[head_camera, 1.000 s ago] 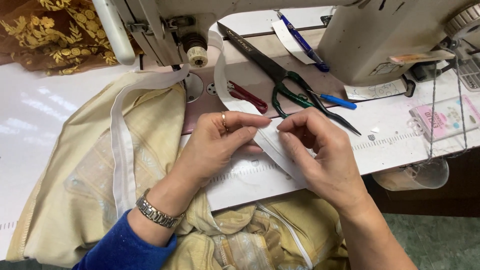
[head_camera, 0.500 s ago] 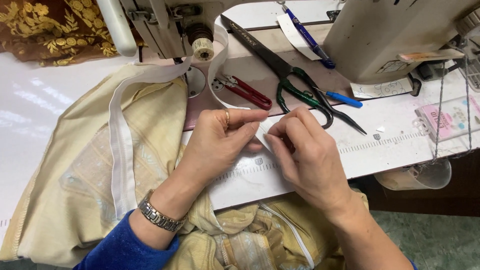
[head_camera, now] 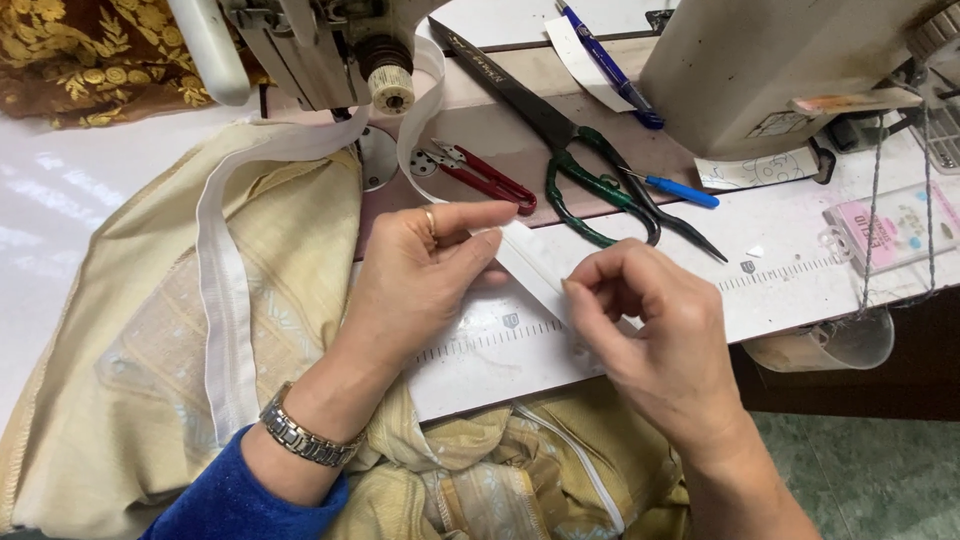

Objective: Measuring and aligning zipper tape segments against a guide on a sewing workbench.

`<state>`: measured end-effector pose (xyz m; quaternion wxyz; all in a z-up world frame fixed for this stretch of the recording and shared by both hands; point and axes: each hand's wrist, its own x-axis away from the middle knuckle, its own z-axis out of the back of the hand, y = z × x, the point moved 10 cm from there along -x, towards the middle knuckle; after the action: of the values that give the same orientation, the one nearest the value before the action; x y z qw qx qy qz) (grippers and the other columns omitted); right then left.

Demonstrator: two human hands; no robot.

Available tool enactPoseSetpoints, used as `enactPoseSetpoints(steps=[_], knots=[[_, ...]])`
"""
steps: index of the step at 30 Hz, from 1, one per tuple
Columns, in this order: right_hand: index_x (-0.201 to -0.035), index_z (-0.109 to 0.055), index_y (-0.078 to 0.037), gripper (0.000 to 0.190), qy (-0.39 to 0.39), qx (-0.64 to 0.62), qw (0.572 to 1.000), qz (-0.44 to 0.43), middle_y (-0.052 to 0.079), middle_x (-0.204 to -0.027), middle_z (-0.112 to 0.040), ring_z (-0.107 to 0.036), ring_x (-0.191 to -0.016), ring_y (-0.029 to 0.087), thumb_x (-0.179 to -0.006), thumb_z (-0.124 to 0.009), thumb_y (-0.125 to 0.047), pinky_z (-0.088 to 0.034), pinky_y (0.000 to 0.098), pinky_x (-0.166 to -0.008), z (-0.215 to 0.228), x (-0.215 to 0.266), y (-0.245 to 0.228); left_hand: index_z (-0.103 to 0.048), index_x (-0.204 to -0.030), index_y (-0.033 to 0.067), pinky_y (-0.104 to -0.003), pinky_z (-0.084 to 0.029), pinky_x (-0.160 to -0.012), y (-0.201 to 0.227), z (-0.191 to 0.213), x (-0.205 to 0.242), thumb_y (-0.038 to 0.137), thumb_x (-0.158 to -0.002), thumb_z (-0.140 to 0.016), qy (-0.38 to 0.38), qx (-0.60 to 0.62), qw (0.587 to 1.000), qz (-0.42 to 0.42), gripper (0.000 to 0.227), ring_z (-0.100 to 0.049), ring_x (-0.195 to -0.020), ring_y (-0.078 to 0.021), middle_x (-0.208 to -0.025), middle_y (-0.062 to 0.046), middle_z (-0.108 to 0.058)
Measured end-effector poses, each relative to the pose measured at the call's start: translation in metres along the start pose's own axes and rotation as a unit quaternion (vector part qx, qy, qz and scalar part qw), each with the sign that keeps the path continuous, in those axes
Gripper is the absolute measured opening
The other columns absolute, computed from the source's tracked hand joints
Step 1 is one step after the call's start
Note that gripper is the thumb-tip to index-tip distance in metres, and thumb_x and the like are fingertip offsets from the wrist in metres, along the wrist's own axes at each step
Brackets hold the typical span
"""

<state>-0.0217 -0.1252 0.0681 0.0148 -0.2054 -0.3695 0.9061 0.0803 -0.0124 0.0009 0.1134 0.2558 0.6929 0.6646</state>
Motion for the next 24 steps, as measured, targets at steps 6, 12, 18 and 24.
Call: enactPoseSetpoints(steps=[6,12,18,24], knots=[[-0.081,-0.06,-0.004,0.008,0.031,0.037,0.998,0.039,0.003,-0.074,-0.06,-0.053,-0.058,0.01,-0.085,-0.065,0.001,-0.042,0.0199,-0.049,-0.008,0.003,-0.001,-0.068,-0.115,0.0031,-0.017,-0.053,-0.061,0.002,0.001,0.001,0.007,-0.079,-0.071,0.002,0.022,0.999,-0.043,0.037,-0.065,-0.06,-0.0039,-0.056,-0.004,-0.07],[-0.083,-0.061,-0.002,0.007,0.047,0.049,0.995,0.074,0.006,-0.075,-0.06,-0.055,-0.061,0.013,-0.086,-0.063,0.004,-0.045,0.0221,-0.053,-0.012,-0.003,-0.012,-0.067,-0.118,0.0034,-0.016,-0.052,-0.063,0.002,0.002,0.0,0.011,-0.077,-0.071,0.009,-0.002,0.999,-0.042,0.042,-0.061,-0.06,-0.0006,-0.059,-0.005,-0.072],[-0.085,-0.06,-0.001,0.007,0.051,0.051,0.994,0.085,0.008,-0.079,-0.059,-0.057,-0.064,0.014,-0.086,-0.061,0.006,-0.052,0.0215,-0.058,-0.016,-0.005,-0.016,-0.068,-0.117,0.0056,-0.014,-0.052,-0.063,0.001,0.003,0.0,0.012,-0.075,-0.071,0.024,-0.028,0.999,-0.025,0.042,-0.061,-0.06,0.0012,-0.058,-0.006,-0.073],[-0.084,-0.058,0.0,0.009,0.06,0.07,0.99,0.103,0.009,-0.079,-0.057,-0.054,-0.063,0.016,-0.084,-0.06,0.008,-0.048,0.0236,-0.056,-0.019,-0.005,-0.017,-0.067,-0.118,0.0047,-0.013,-0.05,-0.057,-0.001,0.003,0.0,0.01,-0.076,-0.07,0.025,-0.017,0.999,-0.021,0.043,-0.065,-0.058,-0.0007,-0.057,-0.006,-0.072]])
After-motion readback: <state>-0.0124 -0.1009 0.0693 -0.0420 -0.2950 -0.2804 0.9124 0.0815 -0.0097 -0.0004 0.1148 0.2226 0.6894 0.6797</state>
